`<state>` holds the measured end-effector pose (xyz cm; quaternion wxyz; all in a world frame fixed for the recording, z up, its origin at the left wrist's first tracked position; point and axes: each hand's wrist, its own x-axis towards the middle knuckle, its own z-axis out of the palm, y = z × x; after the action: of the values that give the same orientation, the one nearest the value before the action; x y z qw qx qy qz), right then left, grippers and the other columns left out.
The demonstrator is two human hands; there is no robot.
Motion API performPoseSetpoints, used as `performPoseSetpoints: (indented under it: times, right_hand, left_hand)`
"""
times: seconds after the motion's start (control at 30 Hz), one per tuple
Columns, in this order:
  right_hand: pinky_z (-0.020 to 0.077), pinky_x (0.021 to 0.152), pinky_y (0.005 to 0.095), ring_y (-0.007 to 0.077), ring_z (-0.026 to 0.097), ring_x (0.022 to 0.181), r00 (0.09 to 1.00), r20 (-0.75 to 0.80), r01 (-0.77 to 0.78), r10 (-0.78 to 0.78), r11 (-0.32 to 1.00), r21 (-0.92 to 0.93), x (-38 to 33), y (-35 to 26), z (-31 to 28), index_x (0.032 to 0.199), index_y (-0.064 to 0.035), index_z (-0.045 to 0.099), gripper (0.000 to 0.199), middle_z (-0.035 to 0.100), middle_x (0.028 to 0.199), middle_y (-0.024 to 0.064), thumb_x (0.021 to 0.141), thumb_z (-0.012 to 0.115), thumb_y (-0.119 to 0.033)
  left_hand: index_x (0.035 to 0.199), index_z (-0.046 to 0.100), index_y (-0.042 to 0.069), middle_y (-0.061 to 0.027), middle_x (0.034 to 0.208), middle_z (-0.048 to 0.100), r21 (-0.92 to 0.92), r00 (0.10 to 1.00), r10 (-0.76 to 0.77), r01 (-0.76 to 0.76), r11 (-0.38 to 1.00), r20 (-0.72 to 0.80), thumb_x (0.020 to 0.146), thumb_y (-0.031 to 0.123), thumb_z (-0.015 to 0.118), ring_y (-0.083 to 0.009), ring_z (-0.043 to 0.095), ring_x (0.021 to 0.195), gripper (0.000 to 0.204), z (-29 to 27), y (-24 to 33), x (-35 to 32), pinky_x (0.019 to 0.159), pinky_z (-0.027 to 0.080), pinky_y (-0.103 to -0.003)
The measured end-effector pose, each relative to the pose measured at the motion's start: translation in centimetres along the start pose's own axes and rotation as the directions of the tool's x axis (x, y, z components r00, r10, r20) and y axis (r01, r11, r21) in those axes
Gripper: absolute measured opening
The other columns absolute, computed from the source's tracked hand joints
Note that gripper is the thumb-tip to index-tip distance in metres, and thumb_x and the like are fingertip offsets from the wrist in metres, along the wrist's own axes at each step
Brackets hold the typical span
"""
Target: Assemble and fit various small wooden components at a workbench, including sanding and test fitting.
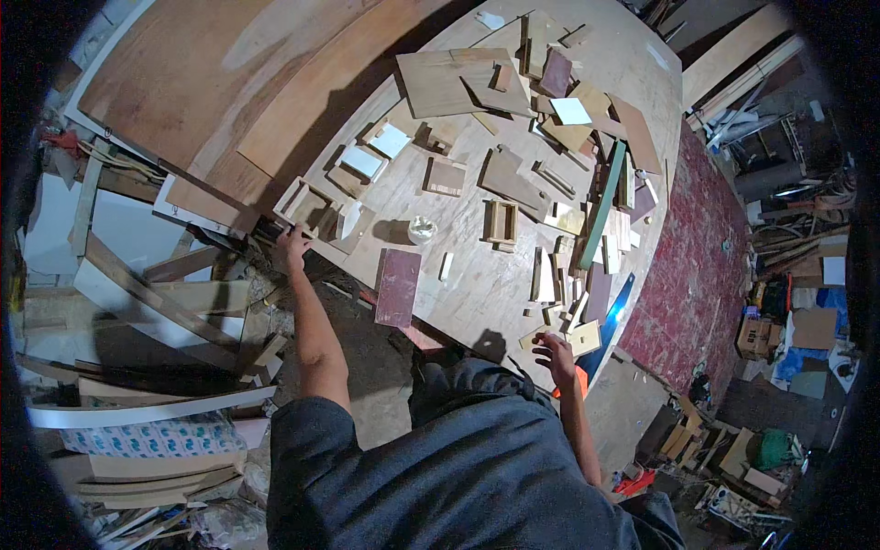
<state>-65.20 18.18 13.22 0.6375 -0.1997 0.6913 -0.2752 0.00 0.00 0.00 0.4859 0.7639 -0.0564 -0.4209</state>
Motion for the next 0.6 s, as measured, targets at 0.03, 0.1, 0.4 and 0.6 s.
performPoseSetpoints:
  times: [0.03,0.1,0.4,0.6]
  right_hand:
    - [0.0521,0.072,0.0354,0.0208,0.066,0.088,1.0,0.011,0.006,-0.006,1.0,0.004,0.0,0.1,0.0,0.114,-0.0052,0.065,0.039,0.068,0.105,0.008,0.097,0.057,-0.039]
    - [0.052,0.072,0.0355,0.0206,0.066,0.087,1.0,0.016,0.012,-0.012,1.0,0.015,-0.1,0.3,-0.1,0.113,-0.005,0.065,0.039,0.068,0.105,0.0079,0.097,0.057,-0.04]
    - [0.0513,0.07,0.0353,0.02,0.067,0.085,1.0,0.03,-0.005,0.005,1.0,0.012,0.1,1.2,-0.9,0.108,-0.0071,0.065,0.035,0.069,0.102,0.0063,0.095,0.058,-0.039]
    - [0.0512,0.069,0.0361,0.0188,0.068,0.084,0.996,-0.083,-0.021,0.019,0.999,-0.031,0.6,3.6,-3.9,0.096,-0.0094,0.064,0.025,0.067,0.096,0.0033,0.095,0.058,-0.033]
  left_hand:
    - [0.15,0.032,0.007,-0.0225,0.119,0.062,0.0,1.0,0.02,-0.02,1.0,-0.004,0.093,0.031,0.067,-0.0308,0.069,0.09,0.071,-0.2,0.1,0.1,0.076,0.063,-0.041]
    - [0.147,0.038,0.005,-0.0215,0.112,0.064,0.005,0.999,0.041,-0.041,0.999,-0.001,0.094,0.03,0.066,-0.0305,0.069,0.084,0.065,-0.1,0.3,-0.2,0.075,0.063,-0.044]
    - [0.132,0.055,0.005,-0.0134,0.084,0.068,0.026,0.993,-0.008,0.011,1.0,-0.121,0.093,0.027,0.066,-0.0214,0.067,0.072,0.046,-2.1,0.8,-3.7,0.062,0.058,-0.035]
    - [0.102,0.063,0.004,-0.0035,0.085,0.06,-0.438,0.872,0.441,-0.489,0.755,-0.213,0.096,0.018,0.058,-0.0119,0.05,0.062,0.016,1.4,11.0,-30.6,0.056,0.04,-0.024]
